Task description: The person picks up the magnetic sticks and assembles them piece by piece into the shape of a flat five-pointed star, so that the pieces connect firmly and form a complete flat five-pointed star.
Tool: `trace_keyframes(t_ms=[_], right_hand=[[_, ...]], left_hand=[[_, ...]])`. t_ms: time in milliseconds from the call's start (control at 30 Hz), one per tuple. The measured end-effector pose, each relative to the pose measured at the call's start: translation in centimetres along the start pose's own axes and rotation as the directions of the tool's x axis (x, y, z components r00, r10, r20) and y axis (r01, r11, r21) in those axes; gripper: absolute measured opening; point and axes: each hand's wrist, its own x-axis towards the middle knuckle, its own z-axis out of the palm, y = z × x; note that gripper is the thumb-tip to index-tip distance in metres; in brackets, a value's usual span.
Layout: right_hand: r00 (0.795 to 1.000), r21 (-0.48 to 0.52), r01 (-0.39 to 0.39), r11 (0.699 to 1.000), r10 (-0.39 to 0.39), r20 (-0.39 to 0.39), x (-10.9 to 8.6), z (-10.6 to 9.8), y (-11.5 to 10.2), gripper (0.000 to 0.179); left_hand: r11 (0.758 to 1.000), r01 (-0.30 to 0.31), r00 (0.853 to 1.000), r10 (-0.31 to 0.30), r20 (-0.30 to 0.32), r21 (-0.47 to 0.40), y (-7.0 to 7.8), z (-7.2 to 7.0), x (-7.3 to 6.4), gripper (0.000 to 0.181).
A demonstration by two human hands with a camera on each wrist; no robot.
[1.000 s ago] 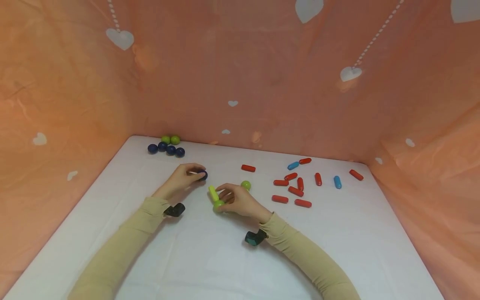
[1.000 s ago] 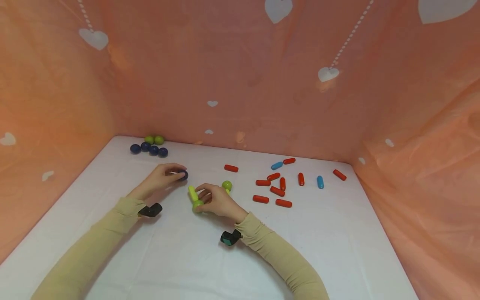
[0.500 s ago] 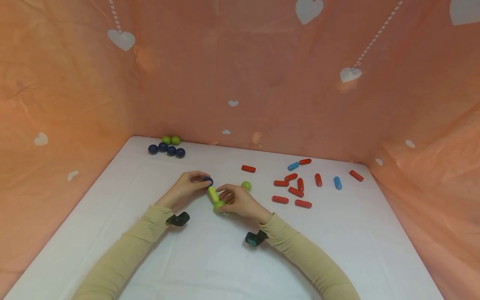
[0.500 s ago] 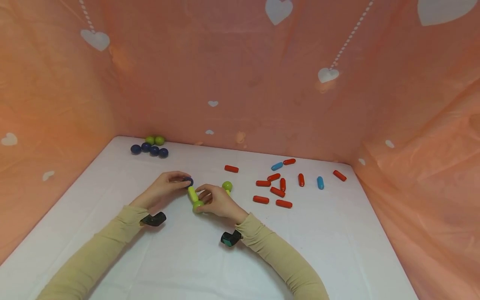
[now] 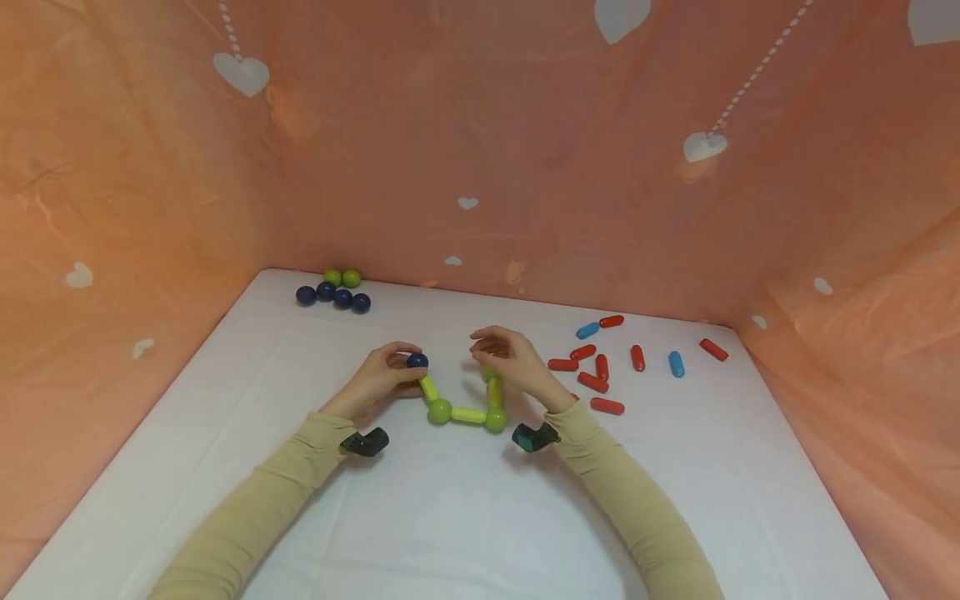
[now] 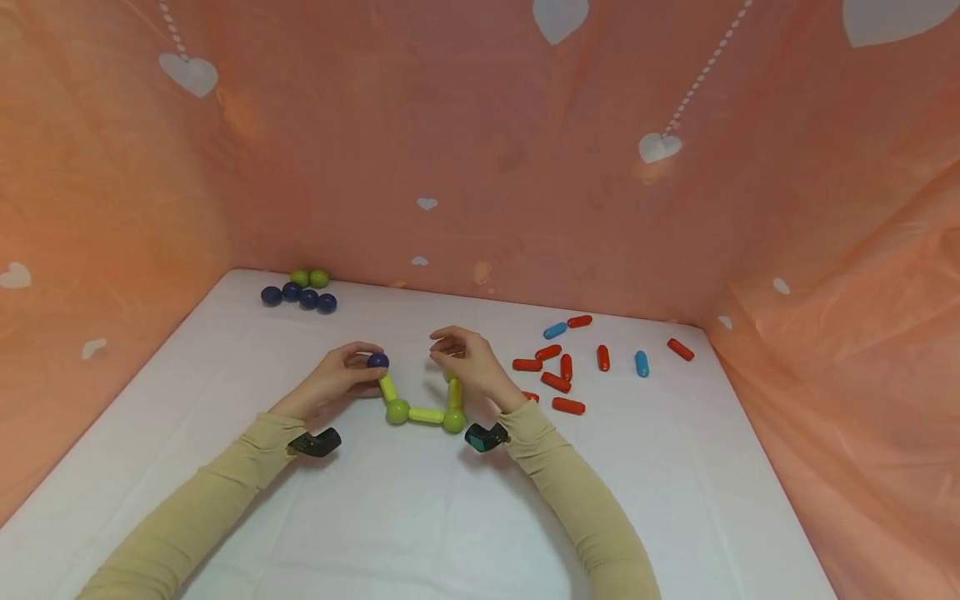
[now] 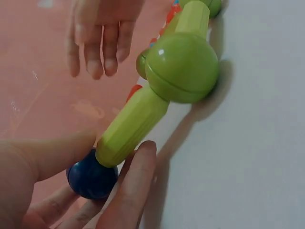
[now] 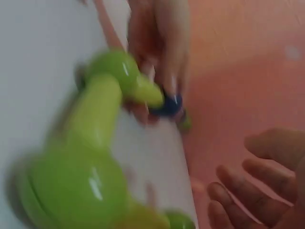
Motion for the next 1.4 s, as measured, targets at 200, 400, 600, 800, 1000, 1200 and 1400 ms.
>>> trace_keyframes(t_ms=[200,400,600,800,1000,1200,1400], right_hand=[[0.997,-0.025,-0.056,0.998,0.057,0.049,0.6,-1.5,2.0,0.037],[0.990,-0.055,-0.080,0.995,0.085,0.112,-0.2,-2.1,3.0,0.037],[0.991,-0.094,-0.055,0.994,0.066,0.120,-1.7,-2.8,2.8,0.036],[0.983,-0.103,-0.064,0.993,0.081,0.164,-3.4,-3.0,2.8,0.037],[0.976,-0.123,-0.054,0.991,0.078,0.205,-4.0,-3.2,2.7,0.035],[0.996,-0.130,0.011,0.991,0.000,0.087,-1.4,-4.6,2.9,0.036],[0.999,-0.166,0.022,0.986,-0.027,-0.030,1.9,-5.5,4.0,0.037]], left_hand=[[0.998,0.018,1.000,-0.017,-0.016,0.064,0.1,0.4,-0.1,0.064],[0.993,0.043,0.997,-0.036,-0.069,0.107,0.3,0.7,0.3,0.067],[0.996,0.024,0.999,-0.021,-0.042,0.087,0.5,0.7,1.6,0.066],[0.997,0.028,0.997,-0.032,0.068,0.067,0.8,0.6,2.5,0.071],[0.993,0.019,0.986,-0.038,0.160,0.119,1.0,0.5,2.8,0.069],[0.981,0.006,0.980,-0.043,0.192,0.192,0.9,0.3,3.0,0.066],[0.969,-0.029,0.977,-0.024,0.210,0.245,0.9,0.5,2.9,0.065]])
